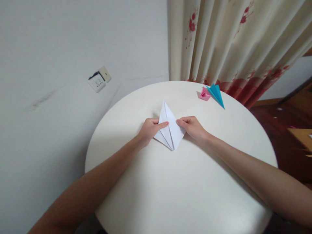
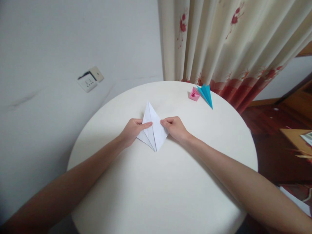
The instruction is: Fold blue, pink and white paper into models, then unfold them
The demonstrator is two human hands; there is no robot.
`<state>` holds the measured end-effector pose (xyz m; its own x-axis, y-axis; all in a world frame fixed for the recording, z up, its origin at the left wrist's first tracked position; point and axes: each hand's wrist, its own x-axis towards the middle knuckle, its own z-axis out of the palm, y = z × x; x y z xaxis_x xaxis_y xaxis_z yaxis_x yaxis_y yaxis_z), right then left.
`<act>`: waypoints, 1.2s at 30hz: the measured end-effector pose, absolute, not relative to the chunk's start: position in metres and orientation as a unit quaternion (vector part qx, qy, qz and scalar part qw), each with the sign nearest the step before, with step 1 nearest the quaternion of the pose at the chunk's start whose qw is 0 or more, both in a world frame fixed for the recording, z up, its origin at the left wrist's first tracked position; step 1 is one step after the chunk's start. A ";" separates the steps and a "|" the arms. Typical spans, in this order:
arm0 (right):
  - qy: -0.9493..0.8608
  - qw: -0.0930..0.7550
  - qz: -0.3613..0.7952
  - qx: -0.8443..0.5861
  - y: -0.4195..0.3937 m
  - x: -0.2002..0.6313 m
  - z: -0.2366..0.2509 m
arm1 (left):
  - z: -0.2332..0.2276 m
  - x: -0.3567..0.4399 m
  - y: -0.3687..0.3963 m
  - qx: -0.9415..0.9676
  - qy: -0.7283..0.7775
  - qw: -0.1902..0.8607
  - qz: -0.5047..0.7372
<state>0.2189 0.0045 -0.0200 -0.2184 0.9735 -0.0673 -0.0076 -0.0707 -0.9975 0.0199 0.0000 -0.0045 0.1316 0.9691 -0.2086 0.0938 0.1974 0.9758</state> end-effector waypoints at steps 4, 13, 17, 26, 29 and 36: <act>-0.524 0.420 0.593 -0.444 0.004 0.222 -0.017 | -0.006 0.019 0.000 0.497 0.521 0.584 0.375; -0.522 0.358 0.657 -0.410 -0.005 0.222 -0.007 | -0.007 0.022 -0.004 0.513 0.503 0.598 0.355; -0.499 0.374 0.661 -0.417 -0.004 0.223 -0.006 | -0.008 0.020 -0.001 0.506 0.485 0.603 0.381; -0.476 0.386 0.669 -0.421 -0.001 0.224 -0.009 | -0.009 0.019 0.002 0.543 0.515 0.508 0.426; -0.488 0.372 0.665 -0.425 -0.003 0.224 -0.007 | -0.008 0.020 0.001 0.559 0.518 0.485 0.429; -0.493 0.377 0.654 -0.432 -0.003 0.224 -0.007 | -0.008 0.021 0.000 0.564 0.482 0.553 0.380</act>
<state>0.2236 -0.0028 -0.0066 -0.3415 0.9198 -0.1933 -0.0667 -0.2288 -0.9712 0.0210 -0.0004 -0.0080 0.2478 0.9631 -0.1054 0.1228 0.0767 0.9895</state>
